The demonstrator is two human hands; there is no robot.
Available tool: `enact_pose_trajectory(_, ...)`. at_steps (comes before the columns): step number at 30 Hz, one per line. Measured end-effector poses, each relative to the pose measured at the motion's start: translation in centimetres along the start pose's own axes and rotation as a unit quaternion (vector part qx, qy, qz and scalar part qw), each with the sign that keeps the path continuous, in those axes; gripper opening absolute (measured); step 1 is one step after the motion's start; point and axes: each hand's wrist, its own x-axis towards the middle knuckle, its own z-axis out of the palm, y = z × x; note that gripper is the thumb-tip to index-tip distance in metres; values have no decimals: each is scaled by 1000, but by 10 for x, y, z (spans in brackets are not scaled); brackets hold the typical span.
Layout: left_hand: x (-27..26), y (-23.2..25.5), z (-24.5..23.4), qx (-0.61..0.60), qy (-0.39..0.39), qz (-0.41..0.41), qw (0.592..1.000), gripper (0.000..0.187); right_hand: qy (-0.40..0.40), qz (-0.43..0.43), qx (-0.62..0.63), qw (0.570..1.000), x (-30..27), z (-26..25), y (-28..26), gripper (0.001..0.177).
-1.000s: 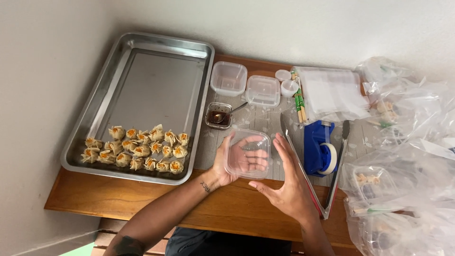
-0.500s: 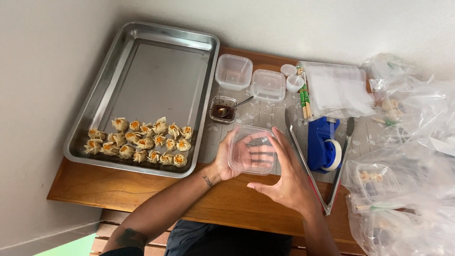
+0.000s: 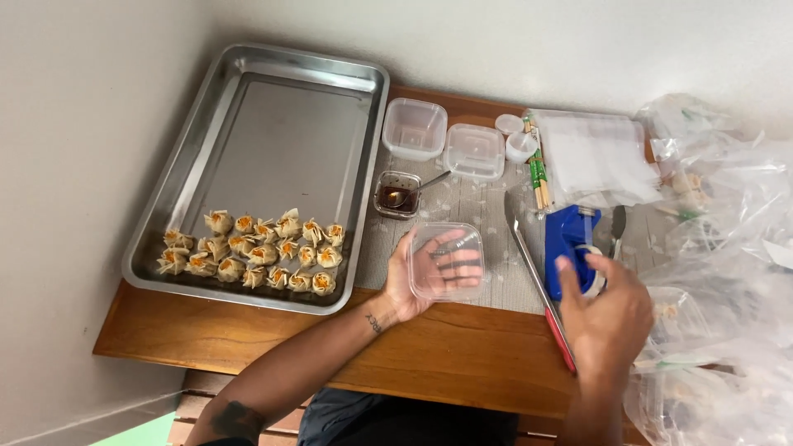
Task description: Packing dim sum into plastic containers using tongs and portioning sauce into small cups with a spoon.
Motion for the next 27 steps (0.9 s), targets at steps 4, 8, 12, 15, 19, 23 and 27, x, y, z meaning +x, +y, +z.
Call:
enact_pose_trajectory(4,0,2,6,12,7,-3,1000,82,-27,21,-79,996,-22,17,12,114)
enact_pose_trajectory(8,-3,-1,6,13,-22,0,1000,82,-74,131,-67,986,-34,27,23,141)
enact_pose_trajectory(12,-5,0,9,6,-5,-4,1000,82,-23,83,-117,989,-39,46,59,142)
enact_pose_trajectory(15,-4,-1,11,20,25,-7,999,82,-22,83,-125,988,-36,51,64,139)
enact_pose_trajectory(19,-2,-1,4,-13,-4,-9,1000,82,15,114,-36,993,-38,38,34,125)
enact_pose_trajectory(23,1,0,-2,-21,5,-6,1000,81,45,125,-5,991,-45,26,16,114)
enact_pose_trajectory(27,0,-1,1,-13,8,-9,1000,82,130,26,-11,991,-49,40,41,113)
